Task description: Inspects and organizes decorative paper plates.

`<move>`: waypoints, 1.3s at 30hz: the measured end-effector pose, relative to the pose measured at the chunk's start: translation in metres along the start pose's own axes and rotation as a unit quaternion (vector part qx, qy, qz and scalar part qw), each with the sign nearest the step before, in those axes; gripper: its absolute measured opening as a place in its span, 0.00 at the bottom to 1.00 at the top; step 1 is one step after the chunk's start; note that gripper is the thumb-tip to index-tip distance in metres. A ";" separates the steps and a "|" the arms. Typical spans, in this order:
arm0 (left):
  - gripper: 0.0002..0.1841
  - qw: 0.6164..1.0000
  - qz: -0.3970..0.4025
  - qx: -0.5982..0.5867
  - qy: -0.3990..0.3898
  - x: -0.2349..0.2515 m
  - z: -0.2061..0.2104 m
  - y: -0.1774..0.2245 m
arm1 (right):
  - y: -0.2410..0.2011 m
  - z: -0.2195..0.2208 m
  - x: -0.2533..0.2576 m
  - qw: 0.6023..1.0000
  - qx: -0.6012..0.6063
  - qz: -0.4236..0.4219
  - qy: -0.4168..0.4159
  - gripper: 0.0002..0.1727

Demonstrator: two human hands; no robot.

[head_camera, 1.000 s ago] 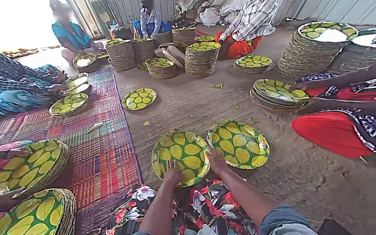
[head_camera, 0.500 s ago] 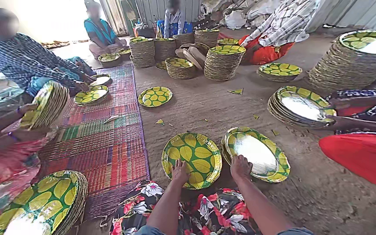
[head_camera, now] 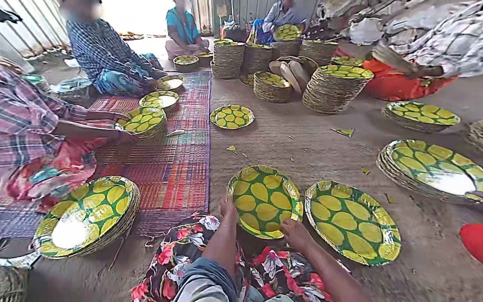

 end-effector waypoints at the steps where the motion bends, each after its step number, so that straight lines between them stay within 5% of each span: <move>1: 0.33 1.000 -0.008 0.012 -0.013 0.001 0.001 -0.003 | 0.004 -0.001 -0.002 1.000 -0.008 0.029 -0.007 0.20; 4: 0.30 0.998 -0.009 0.050 -0.045 -0.001 0.004 0.003 | 0.010 -0.008 -0.012 0.996 -0.011 0.087 0.004 0.22; 8: 0.28 0.995 0.018 -0.030 -0.089 -0.028 0.008 0.025 | 0.022 -0.020 -0.023 0.985 0.028 0.109 0.131 0.24; 12: 0.25 0.987 0.102 -0.127 0.002 -0.045 -0.020 0.056 | 0.016 -0.034 -0.033 0.951 0.054 0.063 0.297 0.21; 16: 0.35 0.927 0.075 -0.333 0.152 -0.045 -0.062 0.055 | 0.013 -0.037 -0.033 0.953 0.054 0.064 0.290 0.21; 19: 0.33 0.904 -0.003 -0.383 0.190 -0.047 -0.069 0.046 | 0.019 -0.033 -0.028 0.969 0.077 0.104 0.210 0.23; 24: 0.38 0.943 -0.061 -0.324 -0.053 -0.056 -0.030 0.034 | 0.034 -0.019 -0.018 0.973 0.088 0.127 0.173 0.21; 27: 0.33 0.958 -0.064 -0.221 -0.172 -0.068 -0.003 0.035 | 0.036 -0.023 -0.019 0.973 0.078 0.155 0.155 0.21; 36: 0.25 0.975 -0.024 -0.060 -0.213 -0.059 0.019 0.031 | 0.041 -0.051 -0.041 0.875 0.037 0.138 0.462 0.20; 39: 0.22 0.974 -0.003 -0.034 -0.223 -0.054 0.022 0.034 | 0.057 -0.048 -0.037 0.879 0.073 0.227 0.412 0.34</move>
Point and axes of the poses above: each hand's wrist, its own x-axis towards the middle knuckle, its own z-axis out of the palm, y = z × x, the point moved 6 cm from there along x, towards the middle knuckle, and after that the axes turned 2 degrees about y, right-handed, at the moved point
